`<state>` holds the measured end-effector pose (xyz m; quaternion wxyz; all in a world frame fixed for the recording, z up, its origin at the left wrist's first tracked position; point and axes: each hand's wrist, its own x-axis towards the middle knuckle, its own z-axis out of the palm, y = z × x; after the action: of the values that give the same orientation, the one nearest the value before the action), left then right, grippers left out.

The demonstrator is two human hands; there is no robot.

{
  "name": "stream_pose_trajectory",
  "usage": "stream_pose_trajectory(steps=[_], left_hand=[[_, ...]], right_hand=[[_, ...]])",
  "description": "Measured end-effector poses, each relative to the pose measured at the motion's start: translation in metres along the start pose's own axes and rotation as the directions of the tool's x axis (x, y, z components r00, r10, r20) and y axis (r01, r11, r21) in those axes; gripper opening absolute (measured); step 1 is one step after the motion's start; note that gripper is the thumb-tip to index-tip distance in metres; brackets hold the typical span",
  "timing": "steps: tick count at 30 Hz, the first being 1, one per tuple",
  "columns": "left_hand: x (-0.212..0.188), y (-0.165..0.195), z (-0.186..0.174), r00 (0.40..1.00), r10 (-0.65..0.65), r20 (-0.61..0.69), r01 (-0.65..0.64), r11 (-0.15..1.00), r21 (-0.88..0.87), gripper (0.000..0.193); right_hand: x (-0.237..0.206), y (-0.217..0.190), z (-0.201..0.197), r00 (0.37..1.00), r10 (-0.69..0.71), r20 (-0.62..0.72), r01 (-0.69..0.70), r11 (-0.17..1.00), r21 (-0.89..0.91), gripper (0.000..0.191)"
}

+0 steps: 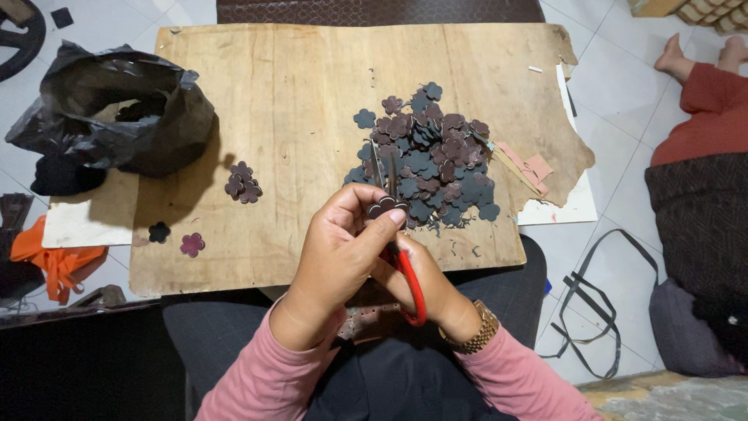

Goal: The person sits at a workbench and trims the edges of small flower-shaped leather pieces one at a time using red-handled shears, rotating each piece in hand to cut around its scalloped edge, then places the trimmed piece on a growing pile on the board.

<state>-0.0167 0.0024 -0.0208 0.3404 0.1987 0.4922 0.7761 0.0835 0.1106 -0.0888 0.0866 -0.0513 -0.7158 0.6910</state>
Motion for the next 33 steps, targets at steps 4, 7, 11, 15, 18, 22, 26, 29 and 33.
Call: stream_pose_trajectory(steps=[4,7,11,15,18,22,26,29,33], left_hand=[[0.000,0.001,0.000,1.000,-0.007,-0.012,0.008,1.000,0.023,0.013],[0.000,0.001,0.000,1.000,0.002,-0.004,-0.001,1.000,0.024,0.013],[-0.001,0.001,0.000,1.000,-0.017,0.000,0.017,1.000,0.010,0.013],[0.001,-0.001,-0.001,1.000,-0.010,0.006,0.010,1.000,0.005,0.014],[0.001,-0.003,-0.002,1.000,0.001,0.009,-0.001,1.000,-0.015,0.013],[0.001,-0.004,-0.002,1.000,-0.007,0.011,0.008,1.000,-0.026,0.014],[0.001,-0.004,-0.002,1.000,-0.023,0.008,0.023,0.999,-0.030,0.014],[0.001,-0.003,-0.001,1.000,-0.019,0.006,0.020,1.000,-0.023,0.013],[0.001,-0.004,-0.001,1.000,-0.019,0.004,0.019,1.000,-0.008,0.013]], right_hand=[[0.002,0.003,0.001,1.000,-0.005,0.001,0.005,1.000,0.004,0.029],[0.001,0.007,0.000,1.000,0.005,0.005,-0.005,1.000,0.005,0.029],[0.000,0.012,0.000,1.000,0.017,0.021,-0.018,0.999,0.030,0.026],[0.000,0.015,0.000,1.000,0.012,0.003,-0.012,0.999,0.041,0.025],[-0.001,0.016,0.000,1.000,0.013,-0.024,-0.012,1.000,0.028,0.022],[-0.001,0.014,-0.001,0.995,0.098,-0.030,-0.096,0.994,0.053,0.030],[-0.001,0.010,-0.001,0.992,0.121,-0.033,-0.118,0.990,0.077,0.037],[0.000,0.007,-0.001,0.992,0.123,-0.033,-0.120,0.990,0.079,0.041],[0.000,0.007,-0.001,0.995,0.093,-0.036,-0.091,0.994,0.068,0.041]])
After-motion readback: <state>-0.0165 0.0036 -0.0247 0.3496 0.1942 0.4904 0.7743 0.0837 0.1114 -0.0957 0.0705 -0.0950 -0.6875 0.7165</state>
